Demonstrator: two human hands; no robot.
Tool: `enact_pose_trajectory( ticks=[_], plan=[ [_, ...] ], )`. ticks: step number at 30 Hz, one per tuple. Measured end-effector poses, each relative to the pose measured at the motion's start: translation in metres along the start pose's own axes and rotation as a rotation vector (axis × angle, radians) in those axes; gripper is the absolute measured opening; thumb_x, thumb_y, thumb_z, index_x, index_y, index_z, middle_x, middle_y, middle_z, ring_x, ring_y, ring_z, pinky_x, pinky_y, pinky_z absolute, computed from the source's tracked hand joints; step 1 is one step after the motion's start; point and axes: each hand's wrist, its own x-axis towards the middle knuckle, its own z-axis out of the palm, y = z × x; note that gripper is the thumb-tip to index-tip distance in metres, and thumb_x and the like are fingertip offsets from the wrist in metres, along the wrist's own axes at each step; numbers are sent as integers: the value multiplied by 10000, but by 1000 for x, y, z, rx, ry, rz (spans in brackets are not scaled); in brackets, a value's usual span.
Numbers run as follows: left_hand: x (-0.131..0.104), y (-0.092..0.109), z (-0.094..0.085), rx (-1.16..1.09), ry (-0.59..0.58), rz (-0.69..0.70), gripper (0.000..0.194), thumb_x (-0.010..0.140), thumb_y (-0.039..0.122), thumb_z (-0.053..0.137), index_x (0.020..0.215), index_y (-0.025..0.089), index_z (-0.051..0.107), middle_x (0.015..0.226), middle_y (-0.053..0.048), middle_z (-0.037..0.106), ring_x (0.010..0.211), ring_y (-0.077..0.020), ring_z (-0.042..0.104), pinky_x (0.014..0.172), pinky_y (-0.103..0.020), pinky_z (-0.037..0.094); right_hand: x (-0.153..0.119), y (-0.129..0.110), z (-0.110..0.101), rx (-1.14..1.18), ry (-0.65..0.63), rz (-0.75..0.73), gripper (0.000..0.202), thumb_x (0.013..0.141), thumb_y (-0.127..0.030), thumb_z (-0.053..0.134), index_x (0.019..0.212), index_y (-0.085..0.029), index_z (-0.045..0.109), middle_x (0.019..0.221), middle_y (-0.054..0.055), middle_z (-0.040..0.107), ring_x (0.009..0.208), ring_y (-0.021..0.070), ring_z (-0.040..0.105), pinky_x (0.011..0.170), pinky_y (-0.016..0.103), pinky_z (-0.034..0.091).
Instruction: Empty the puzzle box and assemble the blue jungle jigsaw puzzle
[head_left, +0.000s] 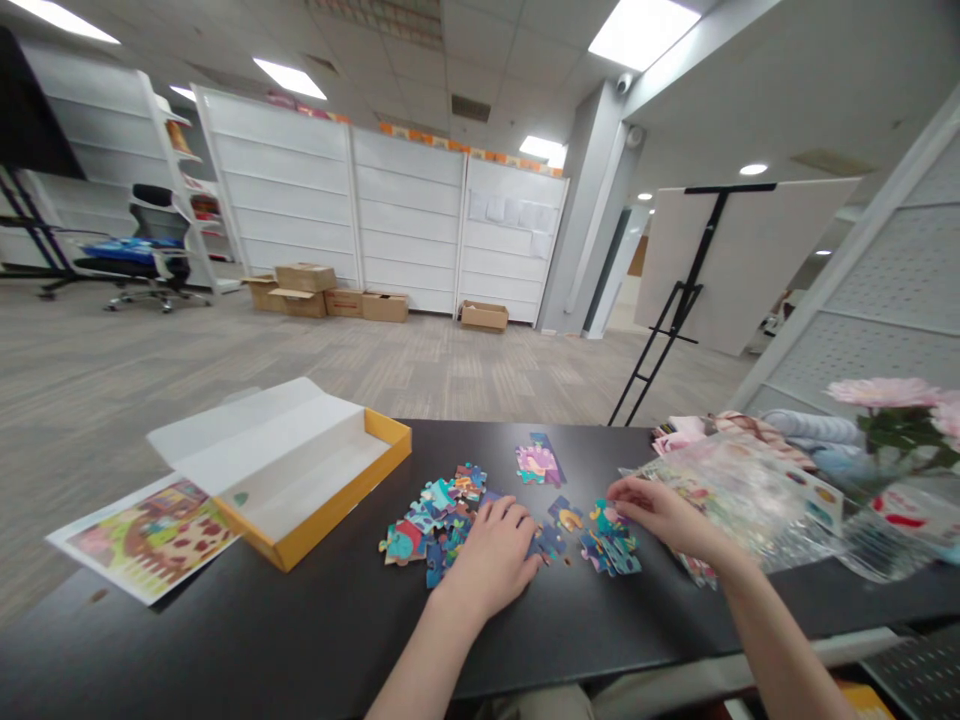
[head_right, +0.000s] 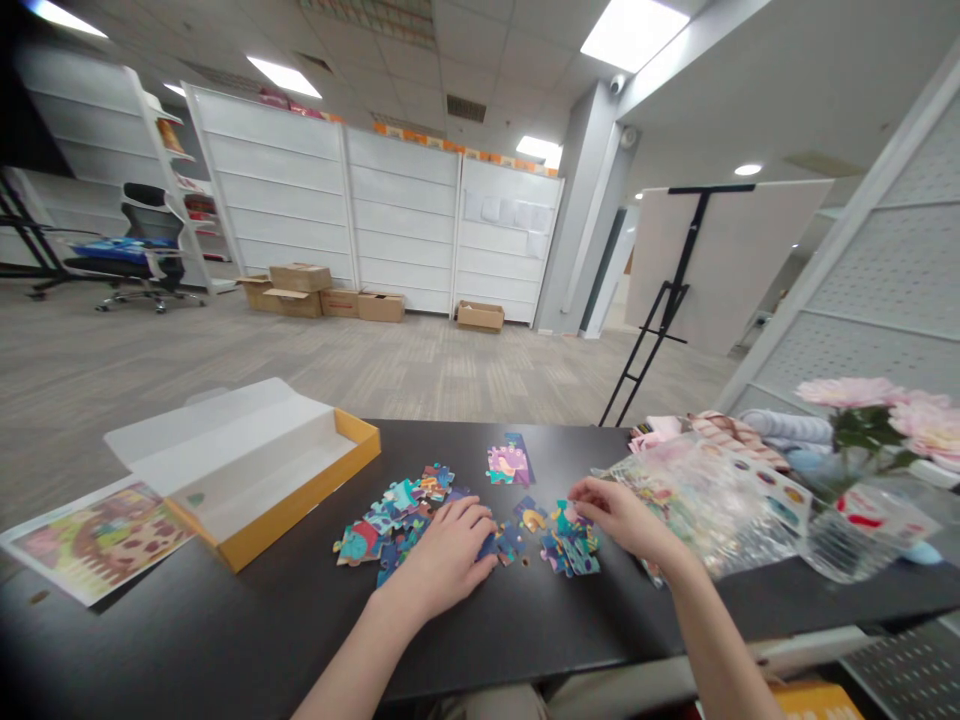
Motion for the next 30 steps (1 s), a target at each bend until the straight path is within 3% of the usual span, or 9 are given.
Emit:
enact_pose_trajectory(
  ticks=[6, 10, 13, 16, 18, 21, 25, 27, 30],
  plan=[
    [2, 18, -4, -171, 74, 159, 571, 845, 369, 740, 1349, 270, 489, 1388, -60, 564, 1258, -244, 533, 1053, -391, 432, -9, -30, 49, 185, -67, -70, 301, 909, -471, 610, 1072, -227, 545, 883, 30, 721, 850, 204, 682, 768, 318, 517],
    [2, 23, -1, -98, -6, 167, 235, 920, 319, 644, 1140, 238, 626, 1099, -48, 702, 1033, -234, 653, 913, -353, 486, -15, -40, 70, 309, -125, -85, 323, 888, -488, 643, 1008, -223, 503, 807, 0, 685, 758, 171, 650, 698, 286, 495],
    [-1, 23, 1, 5, -56, 145, 135, 937, 273, 606, 1048, 224, 665, 969, -46, 730, 940, -238, 677, 862, -346, 486, -18, -35, 67, 199, -61, -78, 278, 901, -463, 615, 993, -213, 537, 816, 6, 664, 745, 167, 628, 696, 291, 499],
    [-5, 23, 0, 32, -72, 173, 151, 933, 238, 594, 1057, 239, 679, 987, -36, 736, 934, -228, 679, 844, -331, 480, -21, -27, 54, -144, 91, -63, 209, 911, -404, 582, 958, -203, 612, 903, 53, 670, 837, 204, 623, 782, 340, 501],
    [-8, 24, 0, 27, -79, 202, 162, 939, 229, 578, 1049, 250, 696, 978, -30, 737, 935, -220, 678, 837, -323, 475, -24, -24, 47, -388, 131, -54, 232, 856, -386, 654, 993, -198, 662, 1059, 100, 666, 980, 258, 605, 896, 397, 477],
    [-11, 28, 1, 24, -85, 226, 166, 948, 290, 571, 999, 246, 723, 944, -38, 732, 940, -227, 670, 841, -336, 473, -27, -20, 44, -568, 68, -35, 375, 755, -387, 766, 1072, -203, 689, 1226, 132, 619, 1124, 321, 550, 983, 439, 440],
    [-12, 30, 4, 26, -98, 219, 308, 859, 507, 679, 975, 229, 742, 955, -60, 715, 973, -256, 645, 875, -368, 475, -24, -17, 44, -556, -13, -26, 319, 755, -358, 762, 1027, -214, 679, 1169, 100, 628, 1098, 292, 557, 964, 400, 452],
    [-11, 30, 5, 26, -104, 217, 341, 826, 523, 712, 992, 227, 739, 982, -61, 711, 991, -258, 635, 893, -372, 471, -21, -17, 42, -524, -53, -37, 281, 741, -345, 767, 970, -215, 669, 1141, 80, 629, 1086, 275, 559, 956, 376, 452],
    [-11, 28, 5, 27, -110, 221, 278, 837, 463, 708, 984, 229, 733, 978, -53, 713, 981, -251, 637, 894, -369, 470, -16, -18, 39, -551, -61, -3, 383, 678, -362, 810, 1001, -213, 669, 1126, 84, 627, 1066, 286, 557, 945, 388, 448]
  ],
)
